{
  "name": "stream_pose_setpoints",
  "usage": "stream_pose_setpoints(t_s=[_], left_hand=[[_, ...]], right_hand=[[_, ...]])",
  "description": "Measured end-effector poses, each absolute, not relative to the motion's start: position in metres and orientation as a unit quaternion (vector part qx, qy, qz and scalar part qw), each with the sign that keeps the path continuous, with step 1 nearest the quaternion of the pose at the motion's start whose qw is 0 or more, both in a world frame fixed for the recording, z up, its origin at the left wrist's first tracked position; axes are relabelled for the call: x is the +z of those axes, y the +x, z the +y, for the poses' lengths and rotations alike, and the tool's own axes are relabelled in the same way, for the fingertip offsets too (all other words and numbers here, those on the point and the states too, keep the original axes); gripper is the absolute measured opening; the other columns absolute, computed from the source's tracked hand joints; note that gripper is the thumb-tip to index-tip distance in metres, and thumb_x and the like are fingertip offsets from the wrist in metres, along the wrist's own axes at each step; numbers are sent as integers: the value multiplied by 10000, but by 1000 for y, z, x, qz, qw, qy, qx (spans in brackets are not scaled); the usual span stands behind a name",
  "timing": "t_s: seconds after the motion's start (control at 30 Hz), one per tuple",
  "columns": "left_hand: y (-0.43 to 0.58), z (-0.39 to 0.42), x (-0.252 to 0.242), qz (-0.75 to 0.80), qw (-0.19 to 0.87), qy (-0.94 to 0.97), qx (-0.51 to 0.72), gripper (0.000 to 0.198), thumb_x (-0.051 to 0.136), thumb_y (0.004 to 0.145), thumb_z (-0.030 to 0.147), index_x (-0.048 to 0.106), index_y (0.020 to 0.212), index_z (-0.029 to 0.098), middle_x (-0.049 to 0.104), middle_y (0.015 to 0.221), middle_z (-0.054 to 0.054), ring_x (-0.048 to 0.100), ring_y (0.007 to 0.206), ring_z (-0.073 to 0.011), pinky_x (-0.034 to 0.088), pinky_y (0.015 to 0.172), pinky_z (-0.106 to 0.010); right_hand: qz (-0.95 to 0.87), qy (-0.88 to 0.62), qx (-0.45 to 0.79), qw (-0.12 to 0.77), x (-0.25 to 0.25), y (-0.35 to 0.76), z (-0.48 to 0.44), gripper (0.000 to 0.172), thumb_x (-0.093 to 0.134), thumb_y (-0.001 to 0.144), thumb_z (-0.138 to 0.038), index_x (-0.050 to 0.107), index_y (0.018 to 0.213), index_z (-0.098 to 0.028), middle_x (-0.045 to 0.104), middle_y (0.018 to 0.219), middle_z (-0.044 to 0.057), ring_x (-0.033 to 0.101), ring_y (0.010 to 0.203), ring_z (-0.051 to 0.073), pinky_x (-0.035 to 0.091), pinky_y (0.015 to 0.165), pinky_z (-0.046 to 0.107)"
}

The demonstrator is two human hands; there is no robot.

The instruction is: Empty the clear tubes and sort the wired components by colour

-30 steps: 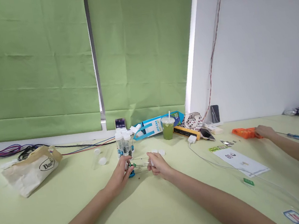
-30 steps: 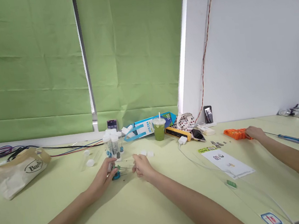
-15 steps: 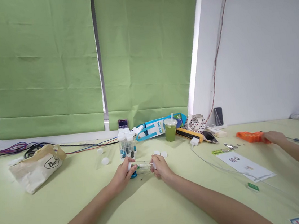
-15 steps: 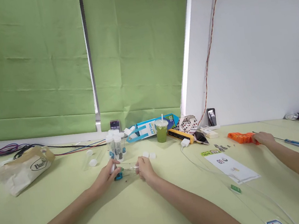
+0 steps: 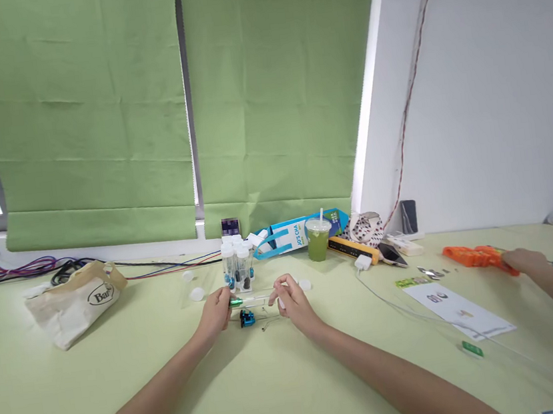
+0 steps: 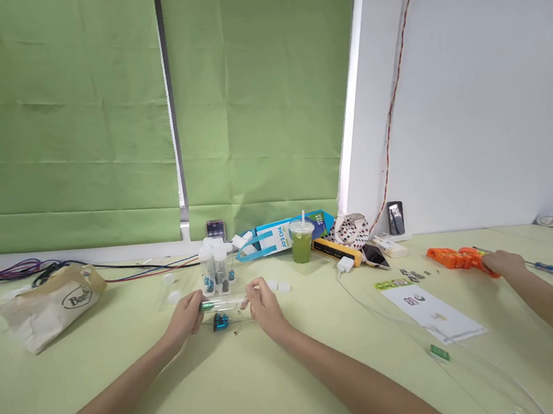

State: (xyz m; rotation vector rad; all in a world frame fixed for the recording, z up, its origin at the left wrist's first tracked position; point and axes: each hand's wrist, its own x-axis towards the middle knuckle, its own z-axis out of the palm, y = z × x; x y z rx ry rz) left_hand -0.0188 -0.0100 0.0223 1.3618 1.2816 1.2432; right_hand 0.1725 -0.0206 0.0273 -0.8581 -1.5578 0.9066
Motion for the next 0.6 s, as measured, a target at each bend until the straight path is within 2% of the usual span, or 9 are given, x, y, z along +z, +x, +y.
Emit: stream_pose_setpoints(t_s=[0.13, 0.23, 0.33, 0.5, 0.6], left_hand=[[-27, -9, 27, 527, 473, 501, 497, 289, 334, 758, 451, 398, 633, 199, 205, 338, 111, 146, 296, -59, 112, 317, -167], [-27, -14, 32, 529, 494, 495, 481, 328, 365, 736, 516, 362, 619, 209, 212, 347, 113, 146, 291, -57, 106, 316, -173], [-22, -20, 37, 537, 495, 510, 455, 377, 368, 718, 575, 346, 611, 213, 211, 350, 114, 157, 281, -60, 104, 319, -180], [-21, -18, 39, 558, 478, 524, 431, 399, 337, 714, 589, 355, 597, 208, 219, 366, 108, 185, 271, -65, 126, 324, -193], [-30, -10, 36, 566, 492, 497, 438, 397, 343, 708, 572, 408, 632, 188, 208, 366, 113, 176, 277, -62, 116, 327, -190]], right_hand=[[-693, -341, 424, 473, 32, 176, -22, 256, 422, 803, -424, 470, 903, -194, 616, 798, 13, 279, 332, 15, 244, 335, 160], [-728, -334, 451, 393, 36, 177, -26, 330, 468, 785, -386, 500, 1061, -208, 619, 773, 7, 289, 350, 11, 260, 354, 154], [-734, -324, 500, 326, 39, 177, -29, 382, 480, 780, -374, 493, 1128, -217, 625, 709, -2, 258, 333, 9, 214, 337, 152], [-692, -335, 557, 314, 38, 180, -24, 418, 471, 775, -442, 515, 1099, -181, 643, 673, 17, 198, 306, 8, 130, 310, 164], [-682, -346, 551, 334, 34, 185, -17, 397, 475, 762, -474, 574, 971, -151, 653, 692, 39, 201, 301, 3, 122, 306, 165]])
